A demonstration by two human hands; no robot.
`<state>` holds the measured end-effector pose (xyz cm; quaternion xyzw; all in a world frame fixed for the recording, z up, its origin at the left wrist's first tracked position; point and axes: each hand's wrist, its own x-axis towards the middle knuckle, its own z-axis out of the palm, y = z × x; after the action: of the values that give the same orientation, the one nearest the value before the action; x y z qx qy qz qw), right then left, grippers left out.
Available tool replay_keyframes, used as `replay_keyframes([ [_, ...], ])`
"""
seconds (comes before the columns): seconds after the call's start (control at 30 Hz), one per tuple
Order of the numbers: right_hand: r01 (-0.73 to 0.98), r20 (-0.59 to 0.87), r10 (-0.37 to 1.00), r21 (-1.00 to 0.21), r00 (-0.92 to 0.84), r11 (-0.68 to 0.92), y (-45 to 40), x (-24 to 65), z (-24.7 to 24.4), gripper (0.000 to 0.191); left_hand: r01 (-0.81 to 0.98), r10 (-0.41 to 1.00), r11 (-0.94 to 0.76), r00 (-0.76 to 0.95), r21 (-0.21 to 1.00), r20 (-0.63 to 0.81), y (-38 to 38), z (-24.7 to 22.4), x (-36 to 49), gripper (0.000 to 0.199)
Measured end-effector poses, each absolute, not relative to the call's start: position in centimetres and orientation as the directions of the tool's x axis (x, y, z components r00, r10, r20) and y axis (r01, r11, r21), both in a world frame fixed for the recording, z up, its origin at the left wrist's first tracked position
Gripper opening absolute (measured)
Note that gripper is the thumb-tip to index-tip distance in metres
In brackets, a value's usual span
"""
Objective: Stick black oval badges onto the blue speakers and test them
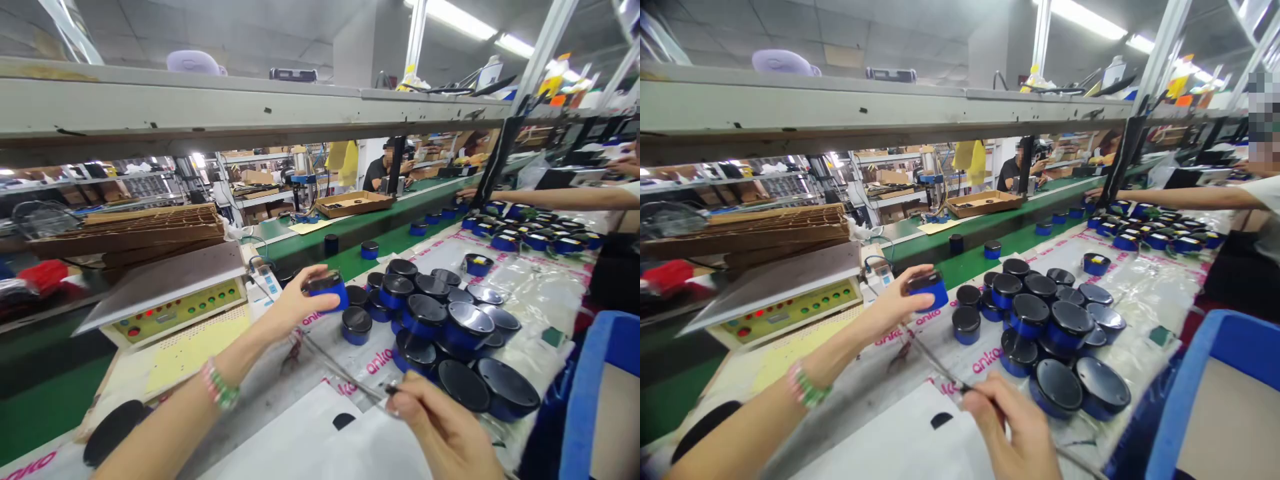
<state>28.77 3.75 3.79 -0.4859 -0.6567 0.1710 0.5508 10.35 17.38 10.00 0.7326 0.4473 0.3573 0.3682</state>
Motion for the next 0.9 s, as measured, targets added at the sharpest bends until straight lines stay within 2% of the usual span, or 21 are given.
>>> replay_keyframes([
  [0.1,0.468,0.658,0.751,-0.649,-0.05,0.599,4.7,28.3,6.1,0.023,0.168,0.918,-0.19,0.381,0.967,0.114,11.5,10.1,7.4,0.063],
  [0.2,0.402,0.71,0.685,-0.586,-0.163,0.703,4.7,25.7,7.8,0.014,-0.016,0.919,-0.079,0.387,0.997,0.079,7.6,9.8,5.5,0.061],
  [0.37,0.392,0.726,0.648,-0.54,-0.231,0.745,3.7,22.6,8.6,0.012,-0.072,0.941,-0.056,0.33,0.996,0.077,4.8,9.6,3.5,0.06],
  [0.57,0.407,0.713,0.632,-0.502,-0.304,0.763,3.0,21.8,9.2,0.015,0.015,0.95,-0.116,0.294,0.993,0.106,2.7,10.0,2.1,0.064],
  [0.77,0.515,0.76,0.551,-0.337,-0.345,0.788,2.0,20.8,9.2,0.015,0.163,0.956,-0.197,0.249,0.967,0.153,0.7,9.5,1.2,0.062],
  [0.83,0.518,0.777,0.536,-0.327,-0.329,0.791,1.9,20.5,8.7,0.013,0.224,0.955,-0.221,0.245,0.949,0.165,0.3,9.5,1.0,0.061],
  [0.9,0.485,0.754,0.562,-0.372,-0.34,0.792,2.0,20.4,7.9,0.012,0.356,0.943,-0.304,0.245,0.883,0.226,0.0,9.6,0.9,0.062],
])
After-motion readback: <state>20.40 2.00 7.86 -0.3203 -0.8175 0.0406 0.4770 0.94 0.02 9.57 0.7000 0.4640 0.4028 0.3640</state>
